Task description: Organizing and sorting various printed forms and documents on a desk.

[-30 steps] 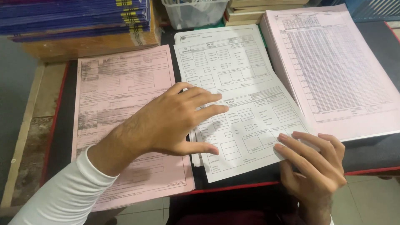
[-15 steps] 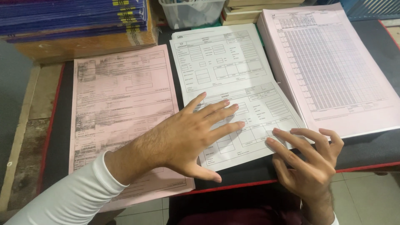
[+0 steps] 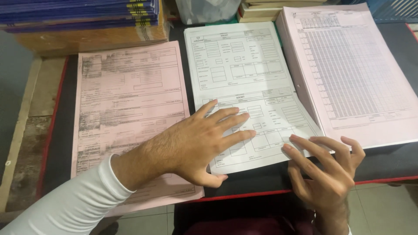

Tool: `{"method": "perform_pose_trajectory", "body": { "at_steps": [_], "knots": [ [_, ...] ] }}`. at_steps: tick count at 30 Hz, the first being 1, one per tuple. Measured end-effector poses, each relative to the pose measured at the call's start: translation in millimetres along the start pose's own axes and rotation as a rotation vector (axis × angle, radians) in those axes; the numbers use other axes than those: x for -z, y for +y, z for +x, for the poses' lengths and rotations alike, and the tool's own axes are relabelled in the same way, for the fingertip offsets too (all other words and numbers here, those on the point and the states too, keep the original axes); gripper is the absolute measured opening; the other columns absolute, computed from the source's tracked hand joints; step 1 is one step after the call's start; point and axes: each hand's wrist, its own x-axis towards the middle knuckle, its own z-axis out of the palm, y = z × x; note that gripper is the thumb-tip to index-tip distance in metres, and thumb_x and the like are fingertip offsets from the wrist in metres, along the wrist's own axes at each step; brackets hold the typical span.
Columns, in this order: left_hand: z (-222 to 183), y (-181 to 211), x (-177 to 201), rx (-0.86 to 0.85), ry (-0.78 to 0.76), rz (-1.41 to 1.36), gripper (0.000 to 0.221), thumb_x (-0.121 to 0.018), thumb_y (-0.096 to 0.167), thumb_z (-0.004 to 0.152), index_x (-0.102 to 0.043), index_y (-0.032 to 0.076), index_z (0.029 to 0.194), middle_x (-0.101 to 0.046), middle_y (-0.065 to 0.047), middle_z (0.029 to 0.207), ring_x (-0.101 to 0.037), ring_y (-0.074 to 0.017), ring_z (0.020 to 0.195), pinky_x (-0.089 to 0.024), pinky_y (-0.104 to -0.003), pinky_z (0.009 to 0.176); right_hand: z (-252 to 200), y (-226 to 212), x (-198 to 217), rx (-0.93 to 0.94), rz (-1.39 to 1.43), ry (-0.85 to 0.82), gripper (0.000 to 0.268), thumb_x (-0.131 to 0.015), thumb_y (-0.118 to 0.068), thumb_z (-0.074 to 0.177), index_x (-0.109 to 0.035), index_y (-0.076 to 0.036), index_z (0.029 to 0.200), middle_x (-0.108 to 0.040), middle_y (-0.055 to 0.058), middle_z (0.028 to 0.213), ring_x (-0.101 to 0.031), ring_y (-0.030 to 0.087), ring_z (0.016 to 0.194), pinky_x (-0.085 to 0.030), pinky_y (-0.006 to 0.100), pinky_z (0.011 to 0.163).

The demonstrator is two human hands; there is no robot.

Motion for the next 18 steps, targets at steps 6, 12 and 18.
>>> {"method": "perform_pose_trajectory", "body": {
  "at_steps": [6,12,18],
  "knots": [
    [0.4,-4.1,1.5,0.024,-0.012,-0.016,0.104,-0.076,0.066,0.067,-0.046,0.011,0.15,-0.044,-0.026,0.154,-0.04,-0.0416,0.143,-0.026,-0.067,0.115,4.3,2.1,0.1,0.031,-0.015,-0.01,0.022,-0.074,-0.003,0.09,-0.079,-0.016,0.107,-0.076,0.005,0.115,-0.063,0.027,0.106,-0.025,0.05,0.118],
    [1.3,-2.5,4.4,0.031,0.016,0.011,0.099,-0.072,0.069,0.07,-0.05,0.008,0.144,-0.044,-0.028,0.154,-0.043,-0.0425,0.142,-0.029,-0.063,0.115,3.2,-1.9,-0.8,-0.04,-0.046,-0.083,0.023,-0.079,-0.009,0.091,-0.08,-0.023,0.109,-0.076,0.006,0.122,-0.065,0.031,0.115,-0.006,0.065,0.124],
    [0.1,-8.1,-4.4,0.034,0.005,0.022,0.101,-0.072,0.07,0.071,-0.047,0.009,0.149,-0.044,-0.027,0.155,-0.042,-0.0435,0.142,-0.03,-0.062,0.116,1.9,-5.8,-2.6,-0.11,0.021,-0.126,0.021,-0.078,-0.011,0.094,-0.08,-0.023,0.111,-0.075,0.006,0.125,-0.067,0.034,0.122,0.015,0.077,0.117]
  ]
}}
